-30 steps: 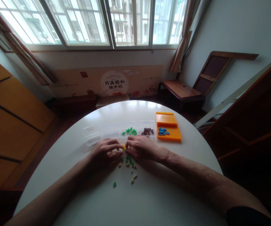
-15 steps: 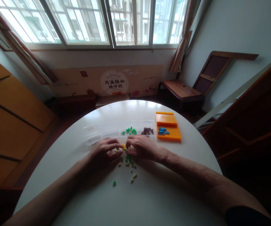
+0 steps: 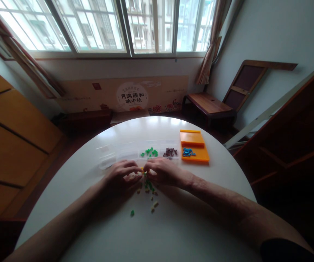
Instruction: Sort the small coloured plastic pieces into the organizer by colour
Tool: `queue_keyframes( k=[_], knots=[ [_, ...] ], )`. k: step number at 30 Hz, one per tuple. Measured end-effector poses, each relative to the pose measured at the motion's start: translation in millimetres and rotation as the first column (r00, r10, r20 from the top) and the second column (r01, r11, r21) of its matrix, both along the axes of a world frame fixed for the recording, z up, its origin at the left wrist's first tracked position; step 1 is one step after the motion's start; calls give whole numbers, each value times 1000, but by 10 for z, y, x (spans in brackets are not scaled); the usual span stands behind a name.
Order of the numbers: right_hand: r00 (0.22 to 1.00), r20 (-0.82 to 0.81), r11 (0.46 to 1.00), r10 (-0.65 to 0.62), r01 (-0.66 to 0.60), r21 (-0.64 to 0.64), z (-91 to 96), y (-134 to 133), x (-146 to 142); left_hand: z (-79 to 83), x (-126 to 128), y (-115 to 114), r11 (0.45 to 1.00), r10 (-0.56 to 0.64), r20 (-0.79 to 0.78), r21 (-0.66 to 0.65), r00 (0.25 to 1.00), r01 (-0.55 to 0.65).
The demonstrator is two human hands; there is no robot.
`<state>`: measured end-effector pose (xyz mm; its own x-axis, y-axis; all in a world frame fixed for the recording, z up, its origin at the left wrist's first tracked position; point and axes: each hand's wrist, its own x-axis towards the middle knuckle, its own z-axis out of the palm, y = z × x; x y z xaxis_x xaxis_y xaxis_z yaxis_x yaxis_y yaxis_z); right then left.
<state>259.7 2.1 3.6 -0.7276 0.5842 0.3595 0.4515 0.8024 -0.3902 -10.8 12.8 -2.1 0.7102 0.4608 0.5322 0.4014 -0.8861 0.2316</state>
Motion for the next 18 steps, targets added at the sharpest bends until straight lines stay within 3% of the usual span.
queue_keyframes(
  k=[7,13,18],
  knots=[
    [999,-42,995,-16,20,96,-62,45,43,-8,-12,-11,1000,15,-13,-5,1000,-15],
    [936,-294,974,-195,219,51,29,205,84,-6,-3,-14,999,4,2,-41,1000,-4],
    [913,-281,944,-294,323,63,16,317,87,-9,-3,-13,998,2,4,-60,1000,-2]
  ],
)
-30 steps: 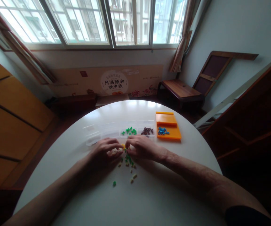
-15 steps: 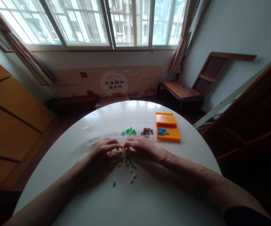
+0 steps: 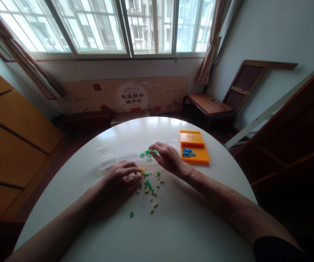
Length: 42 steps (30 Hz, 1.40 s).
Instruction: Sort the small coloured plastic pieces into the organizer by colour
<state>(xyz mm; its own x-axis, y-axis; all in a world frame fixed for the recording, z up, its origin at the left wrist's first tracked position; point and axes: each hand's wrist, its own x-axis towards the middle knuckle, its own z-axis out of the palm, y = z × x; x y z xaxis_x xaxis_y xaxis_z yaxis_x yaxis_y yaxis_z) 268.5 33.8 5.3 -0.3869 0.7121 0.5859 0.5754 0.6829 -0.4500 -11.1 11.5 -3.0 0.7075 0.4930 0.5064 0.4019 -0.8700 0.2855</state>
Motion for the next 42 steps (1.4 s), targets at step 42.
queue_keyframes(
  k=[42],
  knots=[
    [984,-107,988,-144,148,34,-223,-153,72,-14,41,25,998,-2,-168,68,986,14]
  ],
)
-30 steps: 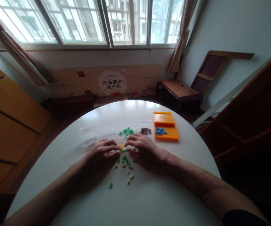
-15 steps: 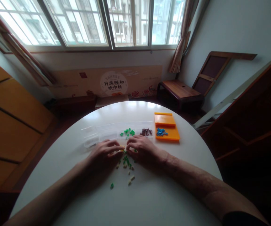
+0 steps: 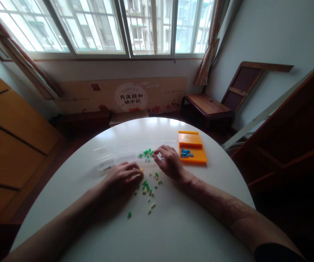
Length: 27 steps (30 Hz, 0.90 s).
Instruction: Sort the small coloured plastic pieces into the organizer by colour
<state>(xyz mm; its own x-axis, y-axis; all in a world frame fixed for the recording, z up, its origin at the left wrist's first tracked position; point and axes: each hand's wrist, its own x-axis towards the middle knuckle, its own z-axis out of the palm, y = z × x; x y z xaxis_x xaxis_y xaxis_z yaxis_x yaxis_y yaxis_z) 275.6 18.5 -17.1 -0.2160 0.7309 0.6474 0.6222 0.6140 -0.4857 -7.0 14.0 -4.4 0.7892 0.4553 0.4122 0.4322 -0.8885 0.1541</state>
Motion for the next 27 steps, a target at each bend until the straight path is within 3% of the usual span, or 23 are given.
queue_keyframes(
  k=[8,12,18,27],
  knots=[
    [999,-12,999,48,-48,-6,19,-52,12,-39,-22,5,1000,-9,16,1,1000,9],
    [975,47,976,216,-215,-31,135,-126,121,-19,-1,-11,999,31,84,-21,996,-29],
    [826,285,874,486,-462,-151,330,-188,302,60,22,-21,983,172,209,24,963,-181],
    [783,312,843,538,-499,-202,360,-172,330,134,34,-32,941,320,235,32,918,-336]
  ],
)
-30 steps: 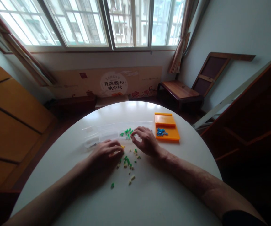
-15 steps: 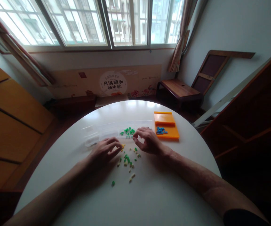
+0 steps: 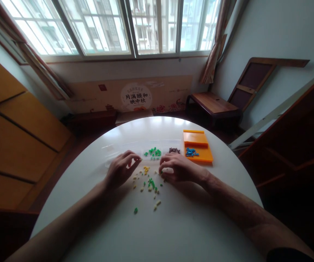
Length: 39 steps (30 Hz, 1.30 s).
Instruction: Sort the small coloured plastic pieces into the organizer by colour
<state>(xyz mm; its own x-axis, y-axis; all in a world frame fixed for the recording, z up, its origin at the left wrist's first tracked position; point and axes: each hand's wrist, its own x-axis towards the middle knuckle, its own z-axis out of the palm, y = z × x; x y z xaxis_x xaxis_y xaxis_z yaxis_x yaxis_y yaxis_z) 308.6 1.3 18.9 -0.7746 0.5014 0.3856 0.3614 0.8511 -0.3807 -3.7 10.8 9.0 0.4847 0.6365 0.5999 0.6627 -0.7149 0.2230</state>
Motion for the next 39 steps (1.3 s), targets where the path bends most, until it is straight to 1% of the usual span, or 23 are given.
queue_keyframes(
  k=[6,12,14,16,19,21,23,26,28,31,36,39],
  knots=[
    [1000,0,1000,30,-30,-5,12,11,3,62,102,97,999,36,-71,8,997,-35],
    [1000,-2,1000,30,-30,-5,-1,30,30,87,183,288,998,63,-67,-1,996,-63],
    [1000,-3,1000,27,-27,2,11,29,34,101,183,315,998,62,-63,9,996,-61],
    [1000,-11,1000,25,-25,9,25,27,35,112,172,283,997,67,-59,28,996,-66],
    [999,-29,1000,23,-22,9,28,24,37,99,147,132,995,63,-65,82,996,-58],
    [999,-37,1000,12,-13,-2,14,23,38,61,128,11,994,27,-66,112,997,-19],
    [999,-38,1000,-2,2,-8,-7,23,38,8,109,-79,993,-35,-49,107,998,40],
    [1000,-23,1000,-18,18,-11,-34,28,32,-62,80,-126,982,-183,-46,46,982,185],
    [1000,-15,1000,-13,13,-10,-46,32,24,-89,65,-119,970,-242,-48,-7,969,242],
    [1000,-8,1000,5,-5,5,-56,38,14,-118,41,-99,963,-267,-62,-48,962,265],
    [1000,-9,1000,14,-14,8,-57,37,10,-165,7,-86,963,-269,-65,-49,961,266],
    [1000,-10,1000,23,-23,21,-79,39,6,-160,13,-92,958,-286,-64,-46,956,283]
  ],
)
